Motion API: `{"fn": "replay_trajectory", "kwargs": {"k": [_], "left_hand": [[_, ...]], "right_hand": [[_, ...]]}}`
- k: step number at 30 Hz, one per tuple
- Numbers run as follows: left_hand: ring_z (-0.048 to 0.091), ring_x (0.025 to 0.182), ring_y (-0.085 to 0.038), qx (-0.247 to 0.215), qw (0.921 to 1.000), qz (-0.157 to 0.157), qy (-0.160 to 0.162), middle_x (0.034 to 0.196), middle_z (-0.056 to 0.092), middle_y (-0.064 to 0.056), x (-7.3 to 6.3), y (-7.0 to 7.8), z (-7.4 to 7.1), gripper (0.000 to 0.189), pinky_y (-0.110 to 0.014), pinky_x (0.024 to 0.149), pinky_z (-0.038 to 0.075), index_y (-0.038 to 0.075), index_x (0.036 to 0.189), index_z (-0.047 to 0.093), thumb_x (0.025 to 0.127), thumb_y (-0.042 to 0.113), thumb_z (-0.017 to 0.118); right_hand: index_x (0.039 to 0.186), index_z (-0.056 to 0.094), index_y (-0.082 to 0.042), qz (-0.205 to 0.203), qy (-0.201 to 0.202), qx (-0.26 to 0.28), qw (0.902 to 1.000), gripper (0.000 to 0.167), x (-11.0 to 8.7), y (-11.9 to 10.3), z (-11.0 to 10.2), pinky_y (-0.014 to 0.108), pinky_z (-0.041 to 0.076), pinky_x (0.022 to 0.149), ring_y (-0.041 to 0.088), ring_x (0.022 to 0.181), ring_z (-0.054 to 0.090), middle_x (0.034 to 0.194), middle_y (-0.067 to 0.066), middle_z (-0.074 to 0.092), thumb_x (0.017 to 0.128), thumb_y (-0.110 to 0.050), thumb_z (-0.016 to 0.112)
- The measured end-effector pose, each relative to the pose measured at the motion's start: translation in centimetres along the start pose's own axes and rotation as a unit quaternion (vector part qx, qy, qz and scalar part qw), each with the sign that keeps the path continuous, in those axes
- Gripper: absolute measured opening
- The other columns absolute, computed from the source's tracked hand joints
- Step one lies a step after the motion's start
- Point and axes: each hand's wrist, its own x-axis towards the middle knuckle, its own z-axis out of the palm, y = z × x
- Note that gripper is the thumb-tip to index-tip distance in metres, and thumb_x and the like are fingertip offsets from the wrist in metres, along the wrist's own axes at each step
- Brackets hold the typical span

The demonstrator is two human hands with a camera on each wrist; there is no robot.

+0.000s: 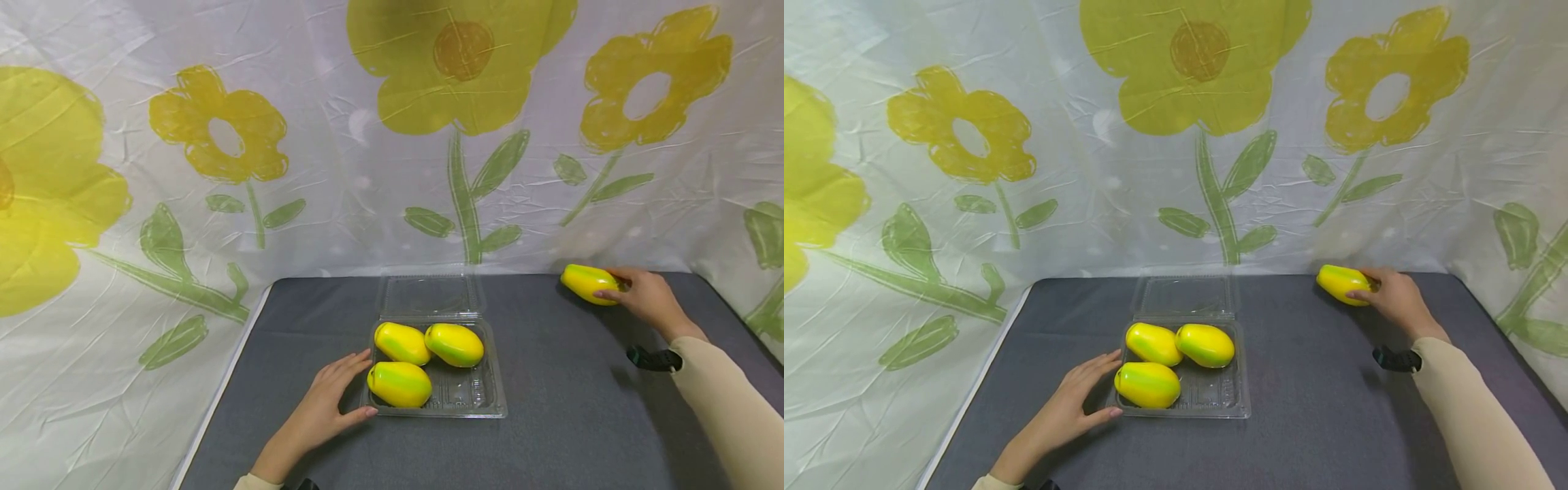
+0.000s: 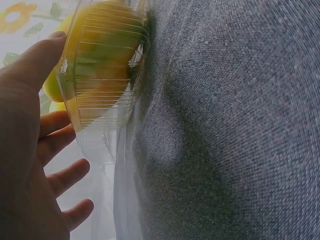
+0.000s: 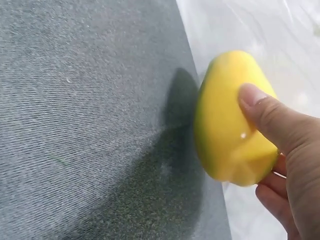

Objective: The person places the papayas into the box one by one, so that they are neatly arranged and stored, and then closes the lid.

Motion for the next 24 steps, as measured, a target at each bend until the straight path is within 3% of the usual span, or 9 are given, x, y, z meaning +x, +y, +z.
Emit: {"fn": "replay_trajectory", "kwargs": {"k": [24], "left_hand": [[0.040,0.146,-0.028,-0.003,1.0000,-0.004,-0.003,0.160,0.037,0.007,0.0,-0.2,0.2,0.079,-0.063,0.115,0.032,0.026,0.150,0.043,0.084,0.063,0.066]], "right_hand": [[0.143,0.049,0.002,-0.054,0.011,0.000,0.9985,0.078,-1.9,-2.9,0.6,0.064,0.046,0.089,0.052,0.119,0.053,0.138,0.033,0.053,0.089,-0.051,0.069]]}}
